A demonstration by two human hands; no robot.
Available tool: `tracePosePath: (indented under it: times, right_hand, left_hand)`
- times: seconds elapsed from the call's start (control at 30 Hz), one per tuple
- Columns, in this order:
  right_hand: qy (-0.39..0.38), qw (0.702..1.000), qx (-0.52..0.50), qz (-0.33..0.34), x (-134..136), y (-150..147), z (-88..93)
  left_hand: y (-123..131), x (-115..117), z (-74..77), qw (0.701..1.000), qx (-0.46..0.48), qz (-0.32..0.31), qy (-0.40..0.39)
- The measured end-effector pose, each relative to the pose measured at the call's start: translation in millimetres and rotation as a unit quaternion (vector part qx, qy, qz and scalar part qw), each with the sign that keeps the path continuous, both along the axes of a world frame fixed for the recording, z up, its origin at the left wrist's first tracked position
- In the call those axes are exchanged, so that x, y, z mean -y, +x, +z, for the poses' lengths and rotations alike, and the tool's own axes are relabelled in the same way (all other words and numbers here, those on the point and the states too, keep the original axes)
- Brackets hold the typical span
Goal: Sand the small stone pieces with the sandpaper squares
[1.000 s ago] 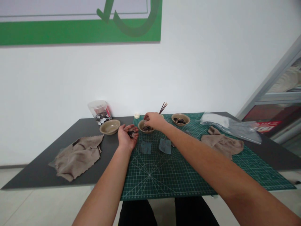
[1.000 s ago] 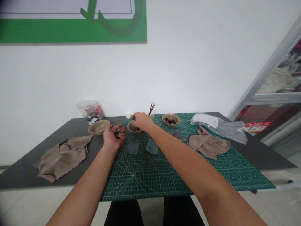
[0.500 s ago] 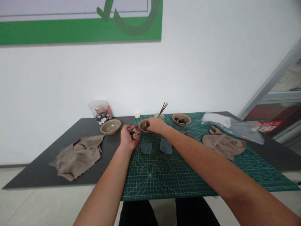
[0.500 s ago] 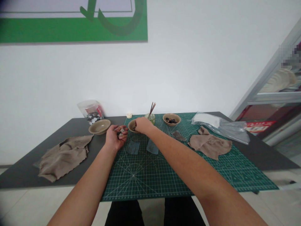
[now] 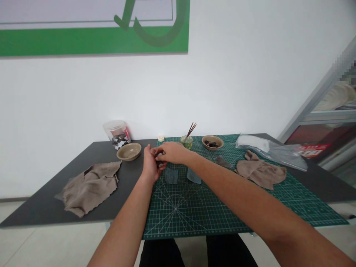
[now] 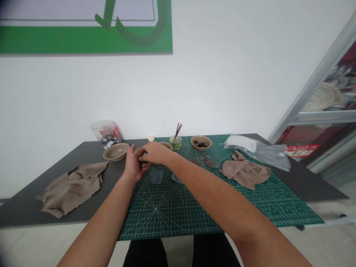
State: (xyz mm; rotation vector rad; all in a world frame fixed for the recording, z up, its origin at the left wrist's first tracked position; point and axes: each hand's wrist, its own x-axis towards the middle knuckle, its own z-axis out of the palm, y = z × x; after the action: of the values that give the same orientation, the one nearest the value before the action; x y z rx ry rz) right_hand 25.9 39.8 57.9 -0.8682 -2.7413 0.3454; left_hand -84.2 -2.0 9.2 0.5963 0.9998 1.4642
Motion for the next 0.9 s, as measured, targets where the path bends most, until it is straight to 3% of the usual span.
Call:
tracePosePath:
  times: [0.17,0.33,0.43,0.53,0.67,0.9]
  right_hand:
    - [-0.013,0.999,0.046,-0.004,2,0,7.0]
    - [-0.048,0.999,-0.017,-0.012,-1,-1,0.9]
    - [-0.093,0.991,-0.096,-0.029,-10,4,-5.6]
    - [-0.081,0.985,-0.125,-0.089,-20,14,-7.5]
    - [-0.024,0.982,-0.038,-0.182,-26,31,-9.5]
    - [-0.018,0.975,0.083,-0.205,-23,32,-25.2]
  left_hand:
    - [-1,0,-4.9,0.999,0.005,-0.029,0.016]
    - [0,1,-3.1,0.997,0.021,-0.069,0.032]
    - [-1,0,-0.6,0.997,0.051,-0.062,0.012]
    - [-7,-3,-0.9,0.996,0.091,-0.020,-0.012]
    - [-13,-7,-3.3,0.987,0.151,0.044,-0.038]
    - [-12,-9,-5.9,0.977,0.204,0.039,-0.046]
